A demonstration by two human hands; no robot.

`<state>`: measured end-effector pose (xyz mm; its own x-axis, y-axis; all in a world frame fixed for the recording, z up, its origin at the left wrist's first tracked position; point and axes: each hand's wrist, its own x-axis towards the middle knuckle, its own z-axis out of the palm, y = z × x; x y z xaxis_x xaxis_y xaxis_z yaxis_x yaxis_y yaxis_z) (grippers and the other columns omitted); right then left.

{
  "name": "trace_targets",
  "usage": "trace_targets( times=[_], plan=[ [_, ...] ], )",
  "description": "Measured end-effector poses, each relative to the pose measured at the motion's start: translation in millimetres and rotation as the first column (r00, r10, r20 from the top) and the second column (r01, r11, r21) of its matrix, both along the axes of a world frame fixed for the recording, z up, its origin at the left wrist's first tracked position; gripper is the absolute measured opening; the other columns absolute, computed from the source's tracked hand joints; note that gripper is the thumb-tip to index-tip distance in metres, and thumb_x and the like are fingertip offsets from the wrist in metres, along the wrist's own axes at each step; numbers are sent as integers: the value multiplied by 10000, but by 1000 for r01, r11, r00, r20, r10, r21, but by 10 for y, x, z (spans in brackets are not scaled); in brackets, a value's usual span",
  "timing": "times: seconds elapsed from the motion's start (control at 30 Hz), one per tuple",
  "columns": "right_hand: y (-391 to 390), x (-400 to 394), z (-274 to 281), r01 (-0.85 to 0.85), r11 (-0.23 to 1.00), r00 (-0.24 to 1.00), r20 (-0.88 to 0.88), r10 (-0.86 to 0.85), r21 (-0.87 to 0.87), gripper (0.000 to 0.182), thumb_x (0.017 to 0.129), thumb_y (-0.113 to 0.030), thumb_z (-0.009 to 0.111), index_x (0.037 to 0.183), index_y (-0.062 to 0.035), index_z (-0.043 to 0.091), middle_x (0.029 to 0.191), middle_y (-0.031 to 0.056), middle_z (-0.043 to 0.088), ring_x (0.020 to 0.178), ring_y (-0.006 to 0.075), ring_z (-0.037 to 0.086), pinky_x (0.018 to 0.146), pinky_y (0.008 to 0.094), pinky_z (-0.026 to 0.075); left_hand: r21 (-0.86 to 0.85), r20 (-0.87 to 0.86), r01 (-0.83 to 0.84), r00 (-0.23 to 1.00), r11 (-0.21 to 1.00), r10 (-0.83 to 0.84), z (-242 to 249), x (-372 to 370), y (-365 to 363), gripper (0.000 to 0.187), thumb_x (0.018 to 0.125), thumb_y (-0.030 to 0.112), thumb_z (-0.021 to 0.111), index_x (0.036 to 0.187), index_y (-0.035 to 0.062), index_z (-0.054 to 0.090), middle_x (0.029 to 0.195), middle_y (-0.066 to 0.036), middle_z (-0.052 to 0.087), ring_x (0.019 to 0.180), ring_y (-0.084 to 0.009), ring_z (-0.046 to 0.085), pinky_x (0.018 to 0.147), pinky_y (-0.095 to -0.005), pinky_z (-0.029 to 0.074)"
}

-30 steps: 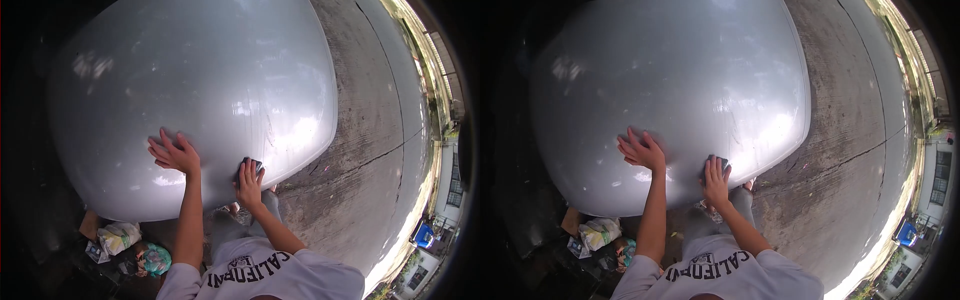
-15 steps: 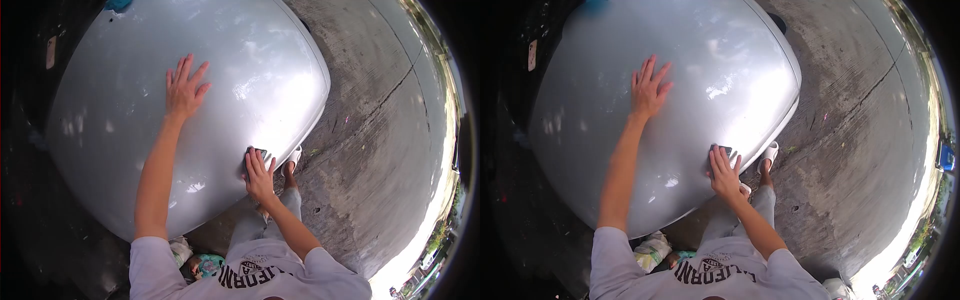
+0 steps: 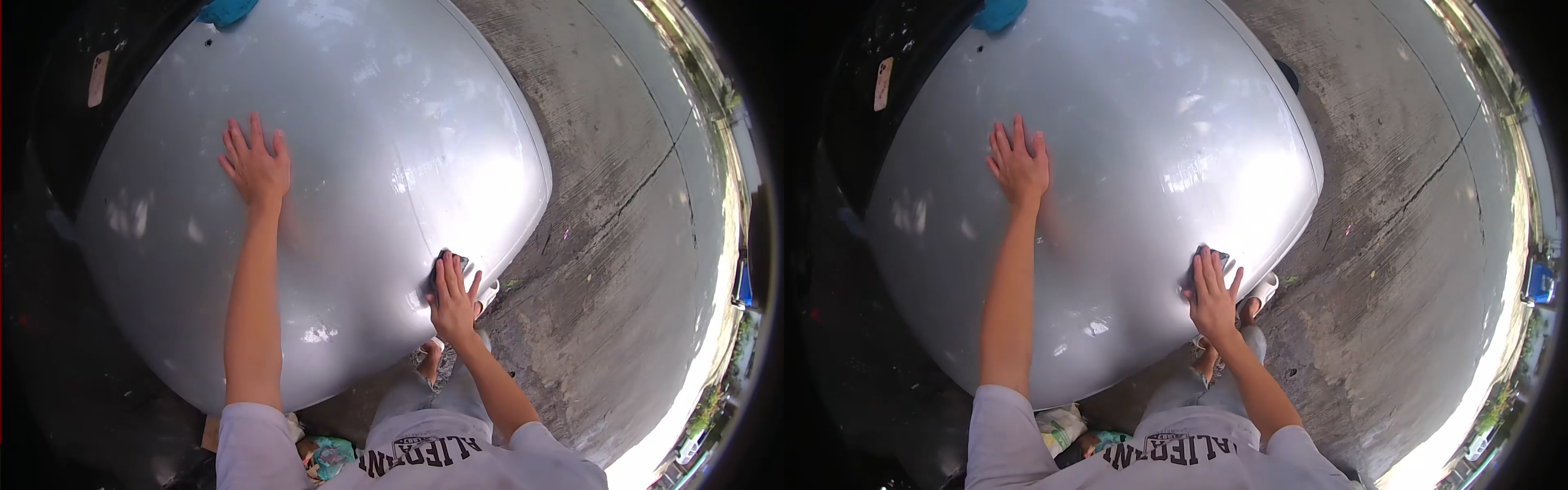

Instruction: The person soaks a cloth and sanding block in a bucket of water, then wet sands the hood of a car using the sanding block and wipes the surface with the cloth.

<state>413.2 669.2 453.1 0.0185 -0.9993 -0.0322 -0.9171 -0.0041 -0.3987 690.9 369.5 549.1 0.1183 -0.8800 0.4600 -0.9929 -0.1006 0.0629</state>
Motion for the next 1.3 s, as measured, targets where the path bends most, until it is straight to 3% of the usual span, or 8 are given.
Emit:
trace_targets(
  times=[0.27, 0.37, 0.53, 0.8, 0.93, 1.07, 1.13, 1.3],
  plan=[
    [-3183, 325, 816, -174, 864, 985, -89, 149, -472, 596, 1027, -347, 497, 1509, -15, 385, 1624, 97, 312, 1499, 268, 287, 1160, 665, 191, 20, 6, -53, 999, 998, 52, -41, -40, 78, 607, 1001, 528, 482, 1552, 293, 386, 1645, -98, 268, 1525, -297, 221, 1227, -537, 156],
    [-2762, 260, 780, -178, 876, 983, -39, 180, -448, 595, 1022, -330, 514, 1505, -7, 385, 1618, 99, 326, 1497, 269, 290, 1151, 677, 195, -20, -61, 12, 998, 1000, -13, 30, 14, 126, 594, 1000, 520, 492, 1543, 297, 402, 1640, -91, 281, 1523, -297, 226, 1227, -531, 164],
    [-932, -329, 323, -260, 964, 964, -72, 256, -57, 722, 936, -293, 619, 1553, -46, 337, 1648, 130, 272, 1526, 294, 260, 1132, 737, 120, -4, -24, -67, 997, 998, 67, 71, -104, 80, 558, 1001, 442, 530, 1528, 288, 430, 1635, -79, 297, 1516, -286, 248, 1228, -530, 172],
    [-4466, 694, 1143, -431, 794, 896, -100, 432, -430, 641, 1035, -407, 446, 1549, -46, 326, 1636, 109, 291, 1528, 275, 226, 1196, 647, 132, -18, -128, -50, 991, 999, 47, 194, -169, 116, 542, 962, 377, 599, 1481, 259, 497, 1600, -83, 355, 1488, -285, 305, 1216, -533, 208],
    [-3636, 575, 1004, -437, 800, 895, -111, 432, -411, 660, 1020, -386, 494, 1543, -21, 324, 1643, 135, 267, 1530, 310, 219, 1176, 674, 146, -50, -151, -31, 988, 998, 23, 208, -179, 133, 539, 942, 362, 626, 1459, 247, 523, 1593, -84, 365, 1474, -288, 323, 1208, -531, 221],
    [-1726, -173, 520, -545, 837, 838, -61, 543, -38, 778, 945, -316, 609, 1576, -24, 259, 1652, 195, 219, 1538, 375, 184, 1163, 703, 93, -52, -139, -70, 988, 996, 62, 148, -164, 90, 541, 935, 394, 625, 1447, 248, 536, 1594, -86, 355, 1476, -288, 315, 1207, -538, 220],
    [-2114, -126, 697, -607, 791, 795, -85, 601, -81, 767, 947, -298, 607, 1580, -42, 258, 1655, 174, 226, 1536, 366, 197, 1166, 698, 103, -35, -166, -50, 985, 998, 44, 167, -189, 92, 554, 933, 369, 638, 1460, 239, 523, 1599, -75, 355, 1478, -290, 314, 1208, -544, 212],
    [-4599, 1021, 1370, -605, 681, 787, -180, 591, -411, 609, 1022, -330, 498, 1541, -51, 346, 1632, 120, 304, 1515, 309, 261, 1188, 634, 173, -53, -212, -65, 976, 996, 52, 184, -140, 59, 567, 918, 378, 650, 1459, 264, 524, 1602, -73, 349, 1479, -286, 312, 1202, -547, 219]
  ],
)
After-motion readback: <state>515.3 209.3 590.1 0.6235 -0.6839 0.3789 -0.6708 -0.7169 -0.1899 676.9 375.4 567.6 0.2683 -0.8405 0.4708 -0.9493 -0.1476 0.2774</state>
